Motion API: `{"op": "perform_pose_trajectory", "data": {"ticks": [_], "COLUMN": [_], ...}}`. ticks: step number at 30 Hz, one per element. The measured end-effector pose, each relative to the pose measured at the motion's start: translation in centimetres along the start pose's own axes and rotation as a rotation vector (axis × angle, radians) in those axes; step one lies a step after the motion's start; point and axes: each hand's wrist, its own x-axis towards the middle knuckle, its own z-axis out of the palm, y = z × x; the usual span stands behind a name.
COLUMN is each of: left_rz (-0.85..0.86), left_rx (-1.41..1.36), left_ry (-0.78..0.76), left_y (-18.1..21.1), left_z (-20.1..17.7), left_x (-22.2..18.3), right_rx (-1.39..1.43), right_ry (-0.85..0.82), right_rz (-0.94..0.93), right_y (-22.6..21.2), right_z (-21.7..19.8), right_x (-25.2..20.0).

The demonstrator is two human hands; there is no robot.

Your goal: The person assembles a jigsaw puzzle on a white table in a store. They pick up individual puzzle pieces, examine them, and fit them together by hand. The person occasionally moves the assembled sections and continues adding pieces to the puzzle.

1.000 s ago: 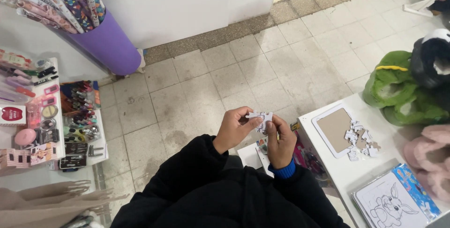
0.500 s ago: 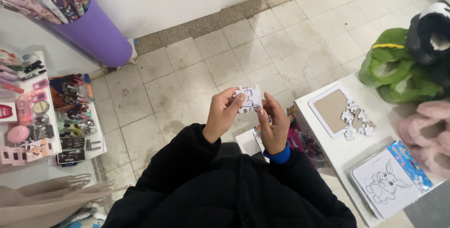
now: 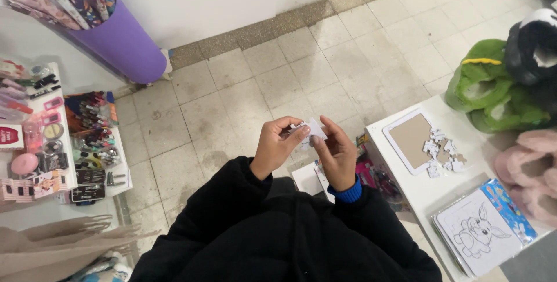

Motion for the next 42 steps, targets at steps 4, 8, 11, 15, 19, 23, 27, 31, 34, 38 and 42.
{"op": "perform_pose_trajectory", "data": {"ticks": [4,8,11,15,19,23,27,31,34,38,42], "left_rz": [0.054,0.049,0.017,-0.001,0.004,-0.020,-0.046,-0.112,-0.113,-0.153,-0.202], "left_rx": [-0.049,0.043,0.121,0.080,0.050,-0.071,-0.069,-0.075,-0.103,-0.221,-0.338], "left_ry": [-0.009,-0.151,-0.124,-0.107,-0.097,-0.067,-0.129,-0.213,-0.255,-0.238,-0.273], "left_y": [0.1,1.1,0.5,-0.6,-1.6,-0.1,0.4,0.8,0.1,-0.5,-0.1], "left_z": [-0.3,-0.4,-0.5,-0.2,-0.3,-0.9,0.4,1.8,1.9,2.0,2.4], "left_x": [0.1,0.3,0.9,1.4,2.3,3.6,4.8,5.4,6.4,7.4,8.6], "right_rx": [0.027,0.052,0.070,0.087,0.129,0.171,0.113,0.103,0.096,0.146,0.234], "right_ry": [-0.023,-0.114,-0.148,-0.136,-0.107,-0.015,-0.054,-0.009,-0.015,0.026,0.031], "right_rz": [0.115,0.042,0.054,0.187,0.197,0.144,0.038,0.179,0.185,0.195,0.208], "right_y": [3.8,4.1,3.2,3.1,5.5,2.9,-1.8,1.5,1.3,1.4,1.6], "right_z": [-1.3,-1.9,-2.1,-2.9,-4.7,-5.7,-4.4,-4.9,-5.2,-4.8,-5.1], "right_x": [0.2,0.5,1.2,1.5,1.6,1.7,2.5,2.3,3.1,4.0,4.8]}}
